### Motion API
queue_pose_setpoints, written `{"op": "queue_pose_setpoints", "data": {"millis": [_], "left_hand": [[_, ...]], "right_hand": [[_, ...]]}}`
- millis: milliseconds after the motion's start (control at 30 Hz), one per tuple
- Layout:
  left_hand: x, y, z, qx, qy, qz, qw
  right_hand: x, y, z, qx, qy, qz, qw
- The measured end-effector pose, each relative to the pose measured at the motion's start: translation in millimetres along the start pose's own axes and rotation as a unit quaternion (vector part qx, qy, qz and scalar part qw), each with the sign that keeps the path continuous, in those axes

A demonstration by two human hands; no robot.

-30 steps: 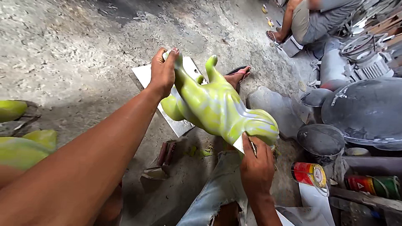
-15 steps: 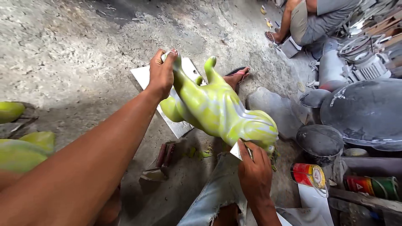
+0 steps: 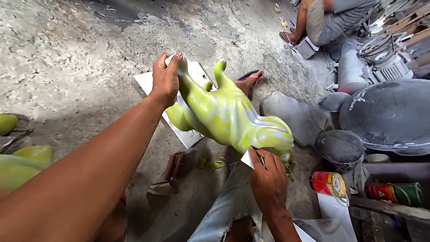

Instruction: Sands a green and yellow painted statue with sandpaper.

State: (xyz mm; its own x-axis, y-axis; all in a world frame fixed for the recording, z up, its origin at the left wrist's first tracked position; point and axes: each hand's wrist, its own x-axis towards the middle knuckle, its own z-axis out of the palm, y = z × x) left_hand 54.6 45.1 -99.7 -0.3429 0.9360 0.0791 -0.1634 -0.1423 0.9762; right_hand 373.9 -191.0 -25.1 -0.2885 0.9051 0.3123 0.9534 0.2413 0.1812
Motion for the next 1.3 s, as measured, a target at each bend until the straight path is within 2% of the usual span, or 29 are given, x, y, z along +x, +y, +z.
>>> {"op": "queue_pose_setpoints", "data": {"millis": [233, 533, 667, 800, 900, 1000, 1200, 1300], "left_hand": [[0.1, -1.2, -0.8, -0.003, 0.002, 0.000, 1.000], [-0.3, -1.2, -0.1, -0.001, 0.006, -0.006, 1.000], [0.4, -3.6, -2.2, -0.014, 0.007, -0.005, 1.000], [-0.7, -4.1, -4.1, -0.015, 0.006, -0.006, 1.000], [-2.4, -2.6, -2.9, -0.010, 0.009, -0.011, 1.000], [-8.0, -3.0, -4.1, -0.004, 0.021, -0.006, 1.000], [-28.4, -5.5, -13.8, -0.024, 0.065, 0.021, 0.997], [-40.0, -9.9, -20.4, -0.045, 0.092, 0.030, 0.994]], "right_hand": [[-3.9, 26.6, 8.8, -0.001, 0.061, -0.029, 0.998], [5.0, 39.8, -6.9, 0.017, -0.017, -0.070, 0.997], [3.1, 47.0, -12.5, 0.070, -0.014, -0.088, 0.994], [6.2, 54.8, -33.5, 0.241, 0.030, -0.005, 0.970], [15.5, 68.5, -49.6, 0.319, 0.071, 0.087, 0.941], [23.5, 84.6, -57.7, 0.352, 0.093, 0.158, 0.918], [23.6, 91.4, -62.4, 0.364, 0.074, 0.214, 0.903], [21.5, 88.0, -65.0, 0.422, 0.081, 0.252, 0.867]]}}
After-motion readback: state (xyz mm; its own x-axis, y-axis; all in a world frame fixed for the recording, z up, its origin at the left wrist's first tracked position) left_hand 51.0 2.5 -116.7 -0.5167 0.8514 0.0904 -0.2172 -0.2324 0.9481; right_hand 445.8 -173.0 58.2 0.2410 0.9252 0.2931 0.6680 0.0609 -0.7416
